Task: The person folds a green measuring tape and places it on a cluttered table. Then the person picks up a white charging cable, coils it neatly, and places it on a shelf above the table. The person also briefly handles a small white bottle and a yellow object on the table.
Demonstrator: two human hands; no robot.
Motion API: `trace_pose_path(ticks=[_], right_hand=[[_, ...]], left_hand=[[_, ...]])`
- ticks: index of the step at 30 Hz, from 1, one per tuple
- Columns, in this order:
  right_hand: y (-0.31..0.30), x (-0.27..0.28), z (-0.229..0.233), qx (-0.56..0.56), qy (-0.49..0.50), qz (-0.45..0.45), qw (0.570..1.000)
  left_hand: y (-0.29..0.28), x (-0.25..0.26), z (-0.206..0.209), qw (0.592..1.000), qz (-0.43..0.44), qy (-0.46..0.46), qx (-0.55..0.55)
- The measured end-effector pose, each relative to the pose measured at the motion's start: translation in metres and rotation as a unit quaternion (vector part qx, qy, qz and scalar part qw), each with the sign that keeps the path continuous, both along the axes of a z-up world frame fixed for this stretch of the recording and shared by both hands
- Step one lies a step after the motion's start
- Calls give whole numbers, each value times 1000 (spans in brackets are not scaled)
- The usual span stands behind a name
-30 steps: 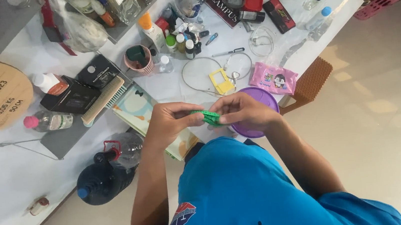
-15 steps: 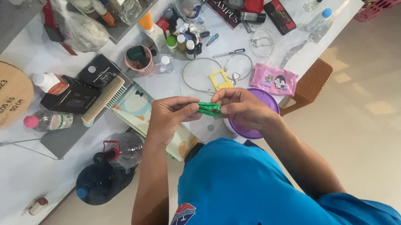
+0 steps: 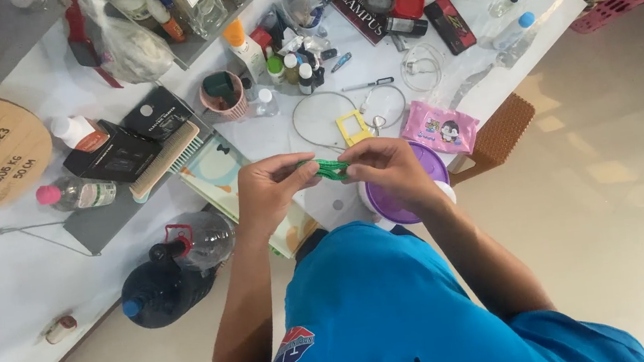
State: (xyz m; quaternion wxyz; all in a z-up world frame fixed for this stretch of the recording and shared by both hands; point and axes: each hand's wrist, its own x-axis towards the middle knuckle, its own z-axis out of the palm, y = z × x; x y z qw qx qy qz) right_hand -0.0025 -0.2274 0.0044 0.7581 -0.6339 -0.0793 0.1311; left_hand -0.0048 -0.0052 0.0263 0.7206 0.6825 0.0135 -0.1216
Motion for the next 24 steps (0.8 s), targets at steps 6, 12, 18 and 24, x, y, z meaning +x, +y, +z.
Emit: trace_pose_path(ticks=[6, 12, 18, 24], right_hand=[[1, -2, 2, -51, -57, -23, 997], [0, -3, -6, -110, -83, -31, 990], [18, -9, 6, -278, -263, -27, 923], [18, -5, -14, -315, -358, -57, 877]], left_hand=[[-3, -4, 15, 999, 3, -21, 38], [-2, -3, 9, 997, -1, -36, 64], [-7, -1, 13, 994, -11, -7, 105], [-6, 2, 9, 996, 26, 5, 80]])
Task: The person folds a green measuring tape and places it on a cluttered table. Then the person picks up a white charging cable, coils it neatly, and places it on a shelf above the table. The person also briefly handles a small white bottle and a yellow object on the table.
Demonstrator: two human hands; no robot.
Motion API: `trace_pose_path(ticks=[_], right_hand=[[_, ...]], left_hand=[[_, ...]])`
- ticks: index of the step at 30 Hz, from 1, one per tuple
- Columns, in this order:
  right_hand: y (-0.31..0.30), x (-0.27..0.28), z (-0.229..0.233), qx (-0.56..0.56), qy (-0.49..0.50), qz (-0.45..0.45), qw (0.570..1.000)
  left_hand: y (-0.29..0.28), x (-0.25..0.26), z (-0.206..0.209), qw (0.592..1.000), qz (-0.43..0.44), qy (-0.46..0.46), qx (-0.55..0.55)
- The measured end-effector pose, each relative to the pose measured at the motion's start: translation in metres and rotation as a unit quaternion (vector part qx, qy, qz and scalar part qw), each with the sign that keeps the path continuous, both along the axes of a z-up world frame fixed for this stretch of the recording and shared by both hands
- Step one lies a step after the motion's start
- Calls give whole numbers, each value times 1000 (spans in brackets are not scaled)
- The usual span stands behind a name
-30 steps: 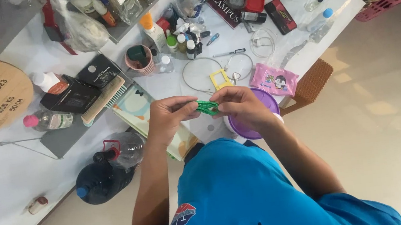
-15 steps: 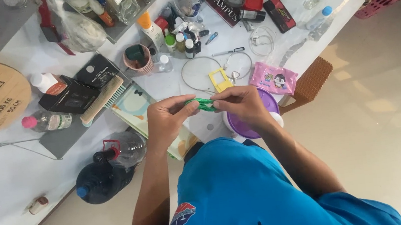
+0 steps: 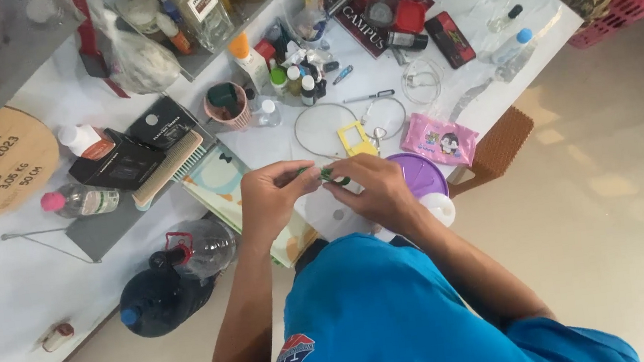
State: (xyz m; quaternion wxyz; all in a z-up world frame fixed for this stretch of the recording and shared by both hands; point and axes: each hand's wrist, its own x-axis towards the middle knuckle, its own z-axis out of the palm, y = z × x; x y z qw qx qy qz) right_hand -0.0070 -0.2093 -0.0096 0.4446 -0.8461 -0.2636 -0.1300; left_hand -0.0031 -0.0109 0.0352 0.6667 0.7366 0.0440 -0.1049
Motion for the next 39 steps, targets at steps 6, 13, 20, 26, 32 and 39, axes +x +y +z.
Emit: trace_pose_path(ticks=[6, 13, 20, 26, 32, 39], right_hand=[[7, 17, 5, 39, 20, -70, 997], [8, 65, -34, 33, 26, -55, 998], [33, 156, -39, 124, 101, -108, 981], [81, 228, -46, 92, 56, -226, 968], [109, 274, -61, 113, -3, -265, 958], [127, 284, -61, 122, -26, -257, 958]], left_hand=[[-4, 9, -10, 999, 44, -11, -6], [-3, 35, -34, 995, 82, -63, 1], [-4, 52, -35, 989, 122, -60, -53], [7, 40, -54, 991, 120, 36, -38], [23, 32, -71, 984, 134, 114, 27], [35, 31, -67, 973, 162, 155, 61]])
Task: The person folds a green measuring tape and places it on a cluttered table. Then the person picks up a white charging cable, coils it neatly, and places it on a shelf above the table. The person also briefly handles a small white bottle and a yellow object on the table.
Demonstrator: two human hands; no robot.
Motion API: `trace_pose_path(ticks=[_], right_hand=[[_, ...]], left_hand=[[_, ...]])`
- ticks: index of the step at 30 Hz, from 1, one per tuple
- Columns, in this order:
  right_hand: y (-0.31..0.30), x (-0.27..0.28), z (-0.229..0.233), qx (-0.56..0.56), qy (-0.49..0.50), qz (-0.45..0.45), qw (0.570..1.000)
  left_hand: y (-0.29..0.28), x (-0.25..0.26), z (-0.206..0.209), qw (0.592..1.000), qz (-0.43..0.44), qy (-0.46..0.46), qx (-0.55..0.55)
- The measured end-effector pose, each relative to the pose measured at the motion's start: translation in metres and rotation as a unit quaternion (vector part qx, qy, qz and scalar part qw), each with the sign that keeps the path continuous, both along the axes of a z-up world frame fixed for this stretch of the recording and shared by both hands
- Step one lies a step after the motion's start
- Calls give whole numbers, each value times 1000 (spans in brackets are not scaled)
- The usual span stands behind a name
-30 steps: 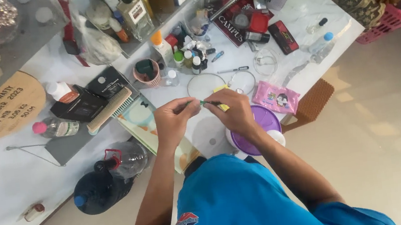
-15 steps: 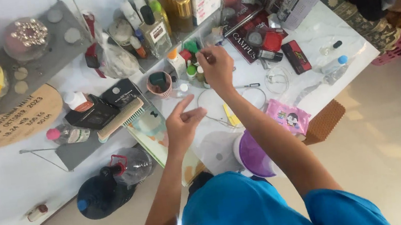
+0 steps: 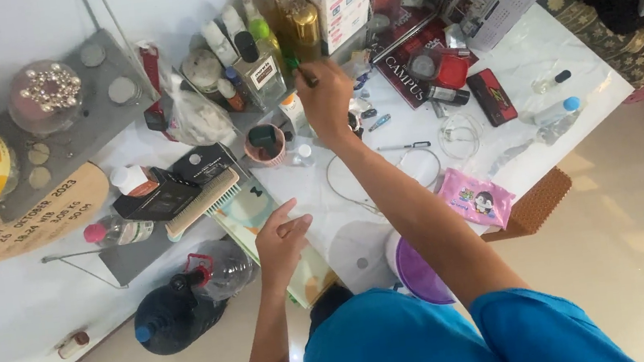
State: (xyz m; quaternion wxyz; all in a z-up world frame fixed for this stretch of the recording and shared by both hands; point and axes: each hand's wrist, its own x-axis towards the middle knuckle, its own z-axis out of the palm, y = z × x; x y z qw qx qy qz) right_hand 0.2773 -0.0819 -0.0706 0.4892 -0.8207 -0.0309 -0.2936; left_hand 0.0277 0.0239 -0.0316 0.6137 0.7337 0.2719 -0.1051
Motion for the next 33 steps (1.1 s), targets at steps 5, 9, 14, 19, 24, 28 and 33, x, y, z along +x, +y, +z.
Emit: trace_pose_path(ticks=[5, 9, 14, 19, 24, 28, 33], right_hand=[[5, 8, -9, 6, -76, 18, 997], [0, -3, -2, -20, -88, 33, 995], [-4, 1, -16, -6, -92, 59, 994], [-16, -10, -11, -23, -62, 87, 994], [-36, -11, -2, -47, -127, 182, 974], [-51, -2, 16, -87, -167, 204, 961], [-93, 3, 14, -113, -249, 199, 941]], left_hand=[[0, 4, -2, 1000, 3, -10, -19], [1, 9, -20, 999, -5, -32, -16], [3, 10, -29, 998, -13, -57, -18], [-5, 20, -16, 999, -2, 42, 1], [-8, 20, -21, 999, -17, 35, -7], [-15, 23, -38, 998, -27, 41, -29], [-16, 26, -66, 991, -125, 33, 45]])
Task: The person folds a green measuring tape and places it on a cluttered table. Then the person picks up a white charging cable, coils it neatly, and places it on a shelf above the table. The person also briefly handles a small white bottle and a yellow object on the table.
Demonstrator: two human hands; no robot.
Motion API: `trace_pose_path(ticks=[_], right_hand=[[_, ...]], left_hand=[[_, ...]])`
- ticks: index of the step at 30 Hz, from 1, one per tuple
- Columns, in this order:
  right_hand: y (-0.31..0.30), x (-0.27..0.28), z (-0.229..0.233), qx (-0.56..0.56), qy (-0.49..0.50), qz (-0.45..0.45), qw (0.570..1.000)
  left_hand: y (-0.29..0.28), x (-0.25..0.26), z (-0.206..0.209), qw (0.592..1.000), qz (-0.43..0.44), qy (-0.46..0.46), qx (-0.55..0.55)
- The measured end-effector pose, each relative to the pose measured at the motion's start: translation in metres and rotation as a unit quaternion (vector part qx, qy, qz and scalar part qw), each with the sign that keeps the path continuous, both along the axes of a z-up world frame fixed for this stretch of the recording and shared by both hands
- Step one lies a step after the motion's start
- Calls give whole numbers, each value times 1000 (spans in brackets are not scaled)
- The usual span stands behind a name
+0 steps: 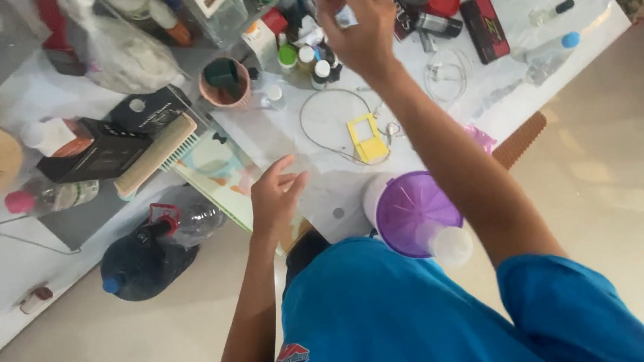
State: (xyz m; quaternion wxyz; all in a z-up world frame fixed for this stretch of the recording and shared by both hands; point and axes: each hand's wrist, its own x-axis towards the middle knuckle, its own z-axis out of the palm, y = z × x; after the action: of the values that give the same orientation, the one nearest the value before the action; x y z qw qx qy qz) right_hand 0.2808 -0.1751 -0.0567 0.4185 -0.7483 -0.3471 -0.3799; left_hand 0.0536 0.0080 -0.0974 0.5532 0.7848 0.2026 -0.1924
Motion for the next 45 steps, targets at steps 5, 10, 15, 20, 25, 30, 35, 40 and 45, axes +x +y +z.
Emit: trace_pose_path(ticks=[5, 10, 15, 20, 25, 30, 35, 40, 45], right_hand=[[-91, -5, -76, -199, 238, -77, 948], [-143, -53, -147, -542, 608, -20, 580], [-156, -96, -207, -495, 711, 92, 491], [-172, -111, -286, -577, 590, 86, 558], [-197, -127, -357, -539, 558, 45, 630], [-211, -135, -361, -457, 548, 45, 699], [-198, -121, -247, -401, 582, 20, 707], [-175, -107, -136, -334, 603, 11, 725], [-163, -107, -74, -59, 372, 110, 920]], left_hand=[[-1, -5, -52, 986, -141, -2, 91], [-22, -8, -134, 952, -272, 24, 141], [-74, 7, -163, 941, -316, 37, 116], [-117, 26, -198, 875, -419, -16, 241], [-133, 32, -272, 859, -421, -70, 282], [-144, 43, -259, 852, -342, -246, 311], [-140, 65, -205, 827, -263, -349, 354], [-127, 90, -110, 810, -205, -411, 364], [-106, 105, -38, 776, -108, -488, 385]])
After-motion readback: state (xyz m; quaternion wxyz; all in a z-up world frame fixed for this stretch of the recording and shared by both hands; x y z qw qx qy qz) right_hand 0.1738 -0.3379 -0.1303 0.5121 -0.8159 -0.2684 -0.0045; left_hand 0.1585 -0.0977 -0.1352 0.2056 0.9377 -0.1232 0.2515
